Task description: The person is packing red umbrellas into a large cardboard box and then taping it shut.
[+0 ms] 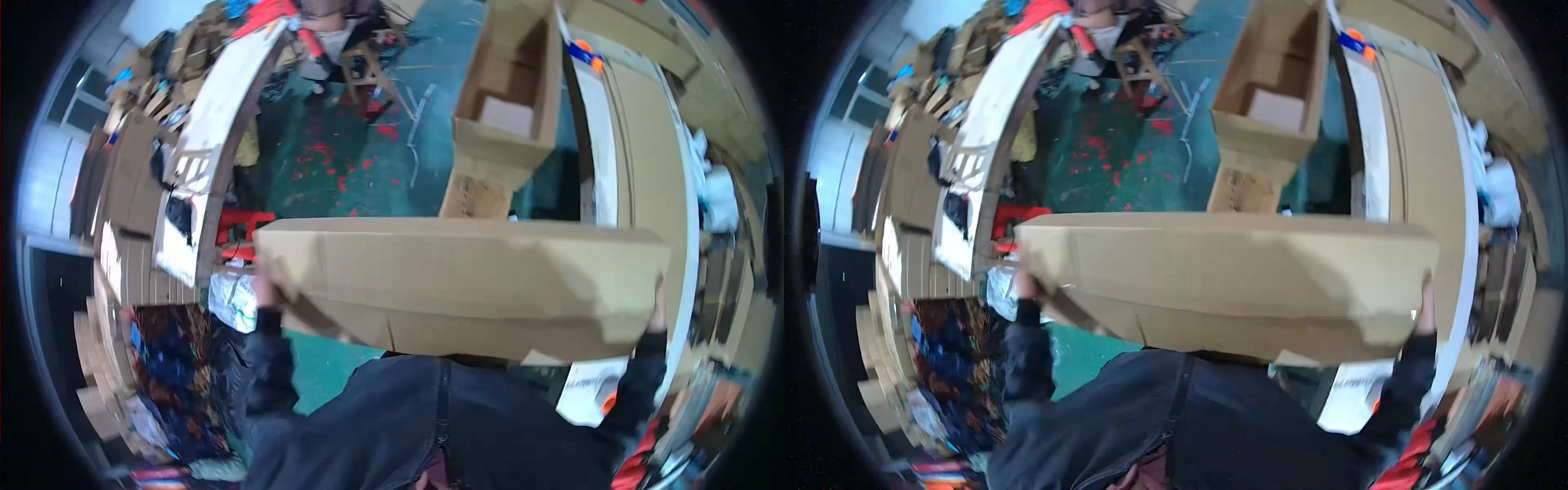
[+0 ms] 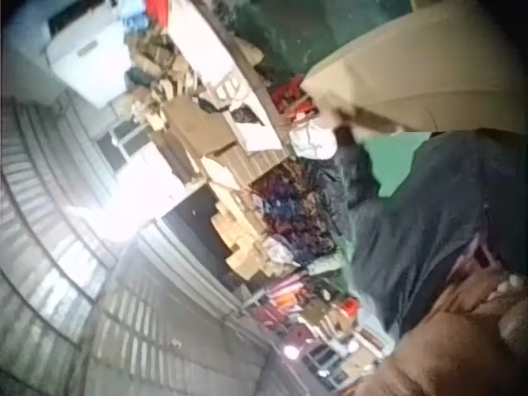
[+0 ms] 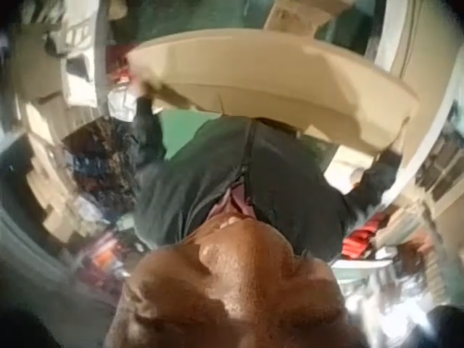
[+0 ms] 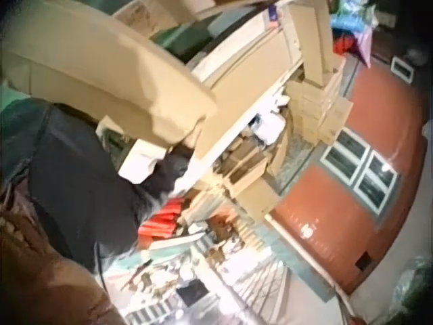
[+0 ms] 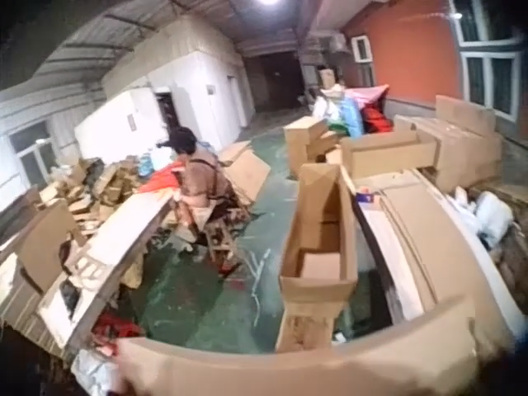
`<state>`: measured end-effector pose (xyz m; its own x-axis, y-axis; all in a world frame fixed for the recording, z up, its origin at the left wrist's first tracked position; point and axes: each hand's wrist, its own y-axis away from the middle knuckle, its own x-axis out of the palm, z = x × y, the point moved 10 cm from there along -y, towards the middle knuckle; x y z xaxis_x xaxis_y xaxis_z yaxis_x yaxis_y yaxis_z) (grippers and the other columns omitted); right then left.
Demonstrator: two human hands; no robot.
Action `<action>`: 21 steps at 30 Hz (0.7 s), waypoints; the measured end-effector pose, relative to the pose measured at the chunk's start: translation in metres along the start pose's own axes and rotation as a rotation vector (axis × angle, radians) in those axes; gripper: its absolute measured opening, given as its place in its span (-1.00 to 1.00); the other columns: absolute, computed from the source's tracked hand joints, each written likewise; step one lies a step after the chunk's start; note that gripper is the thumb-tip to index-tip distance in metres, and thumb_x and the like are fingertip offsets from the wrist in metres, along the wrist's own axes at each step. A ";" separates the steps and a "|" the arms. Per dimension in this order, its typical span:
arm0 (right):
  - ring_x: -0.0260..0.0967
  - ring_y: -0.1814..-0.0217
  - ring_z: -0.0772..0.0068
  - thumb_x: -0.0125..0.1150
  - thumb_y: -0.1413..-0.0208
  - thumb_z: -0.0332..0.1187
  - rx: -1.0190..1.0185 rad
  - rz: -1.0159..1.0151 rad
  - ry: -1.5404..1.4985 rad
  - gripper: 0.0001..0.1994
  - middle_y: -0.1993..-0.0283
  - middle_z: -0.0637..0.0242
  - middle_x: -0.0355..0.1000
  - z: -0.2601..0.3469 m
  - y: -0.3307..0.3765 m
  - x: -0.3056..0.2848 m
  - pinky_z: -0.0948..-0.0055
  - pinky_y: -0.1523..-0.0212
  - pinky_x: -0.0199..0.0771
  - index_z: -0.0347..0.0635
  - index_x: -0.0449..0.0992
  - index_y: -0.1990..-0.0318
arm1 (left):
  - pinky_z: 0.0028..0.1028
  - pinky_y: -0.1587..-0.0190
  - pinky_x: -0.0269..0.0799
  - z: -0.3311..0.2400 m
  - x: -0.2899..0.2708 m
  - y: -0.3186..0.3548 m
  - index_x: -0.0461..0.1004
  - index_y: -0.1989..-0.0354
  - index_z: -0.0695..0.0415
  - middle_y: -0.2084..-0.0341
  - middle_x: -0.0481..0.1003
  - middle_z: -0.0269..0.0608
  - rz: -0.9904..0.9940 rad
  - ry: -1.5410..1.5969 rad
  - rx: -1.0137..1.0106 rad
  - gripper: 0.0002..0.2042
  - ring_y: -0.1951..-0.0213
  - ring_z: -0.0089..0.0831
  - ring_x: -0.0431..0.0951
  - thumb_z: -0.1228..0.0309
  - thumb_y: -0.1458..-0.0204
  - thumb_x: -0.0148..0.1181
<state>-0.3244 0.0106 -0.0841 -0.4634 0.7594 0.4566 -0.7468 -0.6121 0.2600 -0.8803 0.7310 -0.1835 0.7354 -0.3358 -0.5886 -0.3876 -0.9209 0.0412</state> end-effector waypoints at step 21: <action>0.36 -0.11 0.31 -0.09 -0.22 0.06 0.004 -0.388 -0.145 -0.41 -0.14 0.24 0.36 -0.063 -0.155 0.055 0.33 -0.09 0.39 -0.19 0.22 -0.24 | -0.34 -0.05 0.39 -0.031 0.019 -0.254 0.23 -0.20 0.24 -0.06 0.40 -0.14 0.941 0.763 -0.665 -0.50 -0.04 -0.34 0.43 0.11 -0.24 -0.12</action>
<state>-0.2645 0.1608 -0.1532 -0.0759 0.8950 0.4395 -0.8506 -0.2881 0.4399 -0.7508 0.9524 -0.1798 0.5498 -0.7034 0.4505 -0.7265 -0.1366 0.6735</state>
